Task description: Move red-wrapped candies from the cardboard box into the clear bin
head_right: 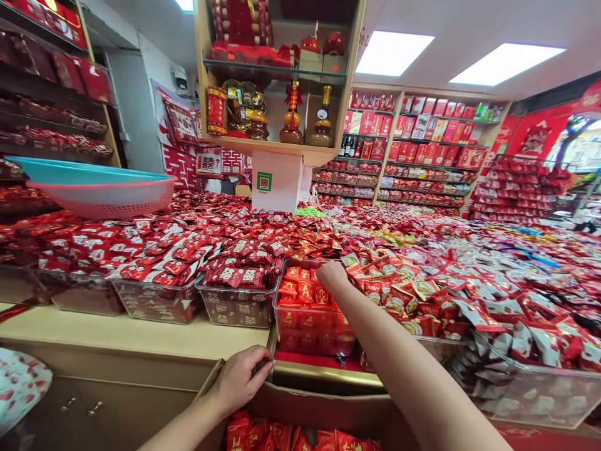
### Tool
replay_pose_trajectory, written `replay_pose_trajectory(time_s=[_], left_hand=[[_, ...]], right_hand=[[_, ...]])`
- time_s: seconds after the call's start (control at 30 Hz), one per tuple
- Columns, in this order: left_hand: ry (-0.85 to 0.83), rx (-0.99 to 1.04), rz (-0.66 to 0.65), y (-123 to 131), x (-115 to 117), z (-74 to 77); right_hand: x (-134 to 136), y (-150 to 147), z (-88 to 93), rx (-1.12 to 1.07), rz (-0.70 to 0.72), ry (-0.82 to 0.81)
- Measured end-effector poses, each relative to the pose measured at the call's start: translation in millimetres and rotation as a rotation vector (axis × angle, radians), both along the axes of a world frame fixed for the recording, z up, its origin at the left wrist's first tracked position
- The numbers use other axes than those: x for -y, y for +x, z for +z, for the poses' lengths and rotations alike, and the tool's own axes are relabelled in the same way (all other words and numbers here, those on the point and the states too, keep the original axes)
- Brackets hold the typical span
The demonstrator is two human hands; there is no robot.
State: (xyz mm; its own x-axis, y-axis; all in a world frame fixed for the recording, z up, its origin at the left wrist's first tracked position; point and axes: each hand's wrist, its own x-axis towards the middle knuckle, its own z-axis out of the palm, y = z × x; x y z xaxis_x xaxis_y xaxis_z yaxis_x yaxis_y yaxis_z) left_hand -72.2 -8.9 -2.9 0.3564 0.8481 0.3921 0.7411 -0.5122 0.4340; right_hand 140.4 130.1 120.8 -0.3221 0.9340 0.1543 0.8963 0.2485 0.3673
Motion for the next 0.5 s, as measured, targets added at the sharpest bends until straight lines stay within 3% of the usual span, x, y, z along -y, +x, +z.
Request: replay_pose_trajectory(time_s=[0.1, 0.2, 0.33, 0.4, 0.43, 0.5], left_hand=[[-0.007, 0.009, 0.003, 0.2, 0.5, 1.1], [-0.018, 0.012, 0.002, 0.7, 0.7, 2.4], [-0.024, 0.014, -0.025, 0.1, 0.0, 2.2], [-0.022, 0.018, -0.037, -1.7, 0.4, 1.8], [-0.017, 0.014, -0.051, -3.0, 1.0, 1.7], [0.004, -0.02, -0.097, -6.1, 2.6, 1.3]], right_hand=[[-5.6, 4.1, -4.9, -0.015, -0.033, -0.052], [-2.5, 5.3, 7.3, -0.039, -0.001, -0.069], [42.8, -3.4, 33.2, -0.085, 0.073, 0.01], [85.5, -11.8, 31.6, -0.127, 0.197, 0.037], [108.8, -16.2, 22.8, -0.176, 0.356, 0.018], [151.5, -23.6, -14.0, -0.268, 0.675, -0.067]])
